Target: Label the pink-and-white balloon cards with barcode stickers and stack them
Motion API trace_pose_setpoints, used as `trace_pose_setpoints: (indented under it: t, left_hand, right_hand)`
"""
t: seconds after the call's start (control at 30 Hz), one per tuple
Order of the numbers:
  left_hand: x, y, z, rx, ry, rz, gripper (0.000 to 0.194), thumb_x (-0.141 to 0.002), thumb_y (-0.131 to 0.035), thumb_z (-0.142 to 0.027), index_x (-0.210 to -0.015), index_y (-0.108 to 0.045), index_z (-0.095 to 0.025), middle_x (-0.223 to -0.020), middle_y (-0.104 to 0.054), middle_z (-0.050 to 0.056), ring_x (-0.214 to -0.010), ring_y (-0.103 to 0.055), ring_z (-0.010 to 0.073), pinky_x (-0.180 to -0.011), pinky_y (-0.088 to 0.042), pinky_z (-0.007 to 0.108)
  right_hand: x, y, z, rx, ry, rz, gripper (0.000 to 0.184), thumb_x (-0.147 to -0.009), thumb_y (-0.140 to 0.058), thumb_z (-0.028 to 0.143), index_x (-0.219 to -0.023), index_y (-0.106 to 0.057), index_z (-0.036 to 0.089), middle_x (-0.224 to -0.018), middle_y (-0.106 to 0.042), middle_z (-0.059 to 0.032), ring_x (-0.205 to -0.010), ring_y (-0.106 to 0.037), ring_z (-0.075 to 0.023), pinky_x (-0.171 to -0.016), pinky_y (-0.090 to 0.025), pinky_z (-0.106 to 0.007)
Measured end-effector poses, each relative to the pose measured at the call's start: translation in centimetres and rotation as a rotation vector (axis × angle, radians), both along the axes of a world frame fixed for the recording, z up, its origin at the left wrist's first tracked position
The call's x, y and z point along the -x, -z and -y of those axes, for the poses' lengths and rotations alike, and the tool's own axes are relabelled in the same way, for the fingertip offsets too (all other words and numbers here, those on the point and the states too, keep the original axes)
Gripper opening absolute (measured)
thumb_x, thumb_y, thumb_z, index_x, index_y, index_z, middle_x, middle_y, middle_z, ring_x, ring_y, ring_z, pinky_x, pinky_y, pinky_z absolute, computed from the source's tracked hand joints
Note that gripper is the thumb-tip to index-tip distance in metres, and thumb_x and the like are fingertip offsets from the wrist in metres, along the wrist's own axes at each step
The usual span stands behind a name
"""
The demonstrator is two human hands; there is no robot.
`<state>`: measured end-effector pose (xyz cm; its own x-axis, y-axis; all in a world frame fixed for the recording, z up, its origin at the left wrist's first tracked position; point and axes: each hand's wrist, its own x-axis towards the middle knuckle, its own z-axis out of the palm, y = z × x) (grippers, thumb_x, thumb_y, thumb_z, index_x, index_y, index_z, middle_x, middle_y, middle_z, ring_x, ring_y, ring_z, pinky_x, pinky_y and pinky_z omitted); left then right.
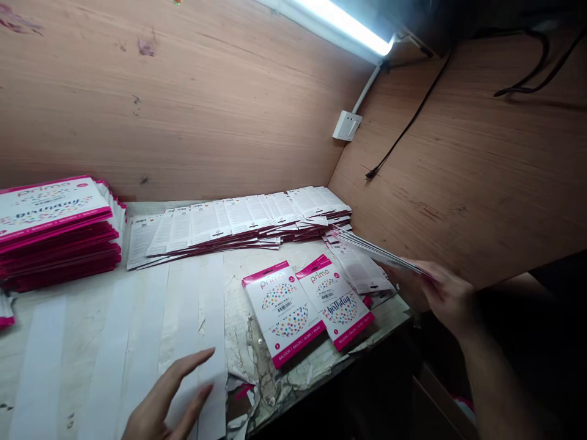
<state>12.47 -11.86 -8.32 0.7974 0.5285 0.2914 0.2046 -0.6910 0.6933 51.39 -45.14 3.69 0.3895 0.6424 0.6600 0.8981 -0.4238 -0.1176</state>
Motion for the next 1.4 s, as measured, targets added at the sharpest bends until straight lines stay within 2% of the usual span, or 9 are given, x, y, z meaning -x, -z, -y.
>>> trace_pose_setpoints:
  t: [0.2,0.3,0.4,0.47,0.57,0.67,0.83,1.07,1.4]
  left_hand:
    - [-4.3,-5.7,4.3,0.221,0.155,0.228,0.100,-0.075,-0.076,-0.043,-0.153,-0.016,-0.029,-0.158,-0.026,0.011,-0.144,-0.026,0.0361,-0.114,-0.032,0.054]
    - [-4.6,-6.6,4.8,0.315,0.165,0.385,0.078,-0.076,-0.077,-0.032,-0.143,-0.037,-0.028,-0.143,-0.048,0.012,-0.136,-0.041,0.0329,-0.114,-0.033,0.052]
    - [-3.9,-6.2,4.2,0.388,0.147,0.491,0.036,-0.079,-0.073,-0.023,-0.112,-0.058,-0.025,-0.110,-0.066,0.007,-0.111,-0.062,0.0256,-0.108,-0.040,0.048]
    - [-3.4,-5.7,3.7,0.432,0.124,0.518,0.026,-0.078,-0.074,-0.022,-0.099,-0.059,-0.023,-0.117,-0.062,0.008,-0.107,-0.063,0.0244,-0.099,-0.047,0.044]
    - [-3.1,-4.9,3.5,0.469,0.085,0.548,0.030,-0.075,-0.076,-0.020,-0.098,-0.057,-0.022,-0.125,-0.057,0.010,-0.109,-0.061,0.0247,-0.088,-0.051,0.037]
    - [-2.9,-4.5,3.6,0.490,0.089,0.543,0.035,-0.077,-0.075,-0.017,-0.106,-0.055,-0.023,-0.102,-0.063,0.006,-0.092,-0.064,0.0193,-0.079,-0.051,0.031]
    - [-1.1,-4.9,2.7,0.465,0.144,0.543,0.017,-0.086,-0.066,-0.019,-0.098,-0.054,-0.021,-0.097,-0.062,0.007,-0.088,-0.063,0.0193,-0.078,-0.050,0.033]
    - [1.7,-1.4,0.2,0.575,0.062,0.297,0.014,-0.090,-0.061,-0.026,-0.097,-0.051,-0.020,-0.105,-0.060,0.009,-0.103,-0.060,0.0220,-0.089,-0.048,0.039]
    - [1.5,0.2,0.3,0.725,-0.004,0.279,0.016,-0.088,-0.062,-0.031,-0.090,-0.053,-0.019,-0.095,-0.064,0.007,-0.086,-0.063,0.0192,-0.077,-0.049,0.032]
  right_hand:
    - [10.7,0.1,-3.2,-0.038,-0.341,-0.387,0.030,-0.096,-0.044,0.036,-0.115,-0.068,0.033,-0.109,-0.073,-0.0033,-0.102,-0.069,-0.0243,-0.094,-0.054,-0.038]
    - [13.6,2.0,-5.7,-0.047,-0.409,-0.460,0.036,-0.096,-0.039,0.049,-0.116,-0.067,0.040,-0.105,-0.074,-0.0008,-0.099,-0.070,-0.0234,-0.095,-0.054,-0.035]
    - [14.7,4.1,-7.3,-0.046,-0.468,-0.541,0.037,-0.095,-0.039,0.053,-0.118,-0.066,0.041,-0.107,-0.074,-0.0010,-0.102,-0.069,-0.0231,-0.098,-0.051,-0.033]
    - [14.8,5.5,-7.8,-0.038,-0.489,-0.596,0.038,-0.094,-0.041,0.052,-0.117,-0.068,0.036,-0.108,-0.073,-0.0040,-0.105,-0.068,-0.0244,-0.102,-0.049,-0.036]
    - [14.4,7.2,-8.3,-0.058,-0.514,-0.667,0.040,-0.093,-0.044,0.050,-0.112,-0.072,0.029,-0.107,-0.074,-0.0076,-0.105,-0.068,-0.0261,-0.100,-0.051,-0.038]
    - [14.3,8.0,-9.2,-0.140,-0.575,-0.730,0.037,-0.093,-0.045,0.049,-0.108,-0.072,0.030,-0.104,-0.074,-0.0077,-0.103,-0.068,-0.0268,-0.096,-0.054,-0.041]
    - [16.3,9.2,-11.9,-0.301,-0.716,-0.861,0.025,-0.096,-0.044,0.035,-0.109,-0.065,0.033,-0.103,-0.071,-0.0043,-0.099,-0.068,-0.0256,-0.095,-0.053,-0.050]
    - [19.4,13.9,-14.3,-0.102,-0.629,-0.885,0.029,-0.091,-0.052,0.034,-0.118,-0.058,0.028,-0.118,-0.065,-0.0081,-0.113,-0.060,-0.0309,-0.096,-0.051,-0.051]
    - [19.8,13.3,-14.7,-0.148,-0.628,-0.927,0.018,-0.090,-0.054,0.031,-0.106,-0.060,0.031,-0.104,-0.071,-0.0058,-0.101,-0.068,-0.0301,-0.094,-0.053,-0.054]
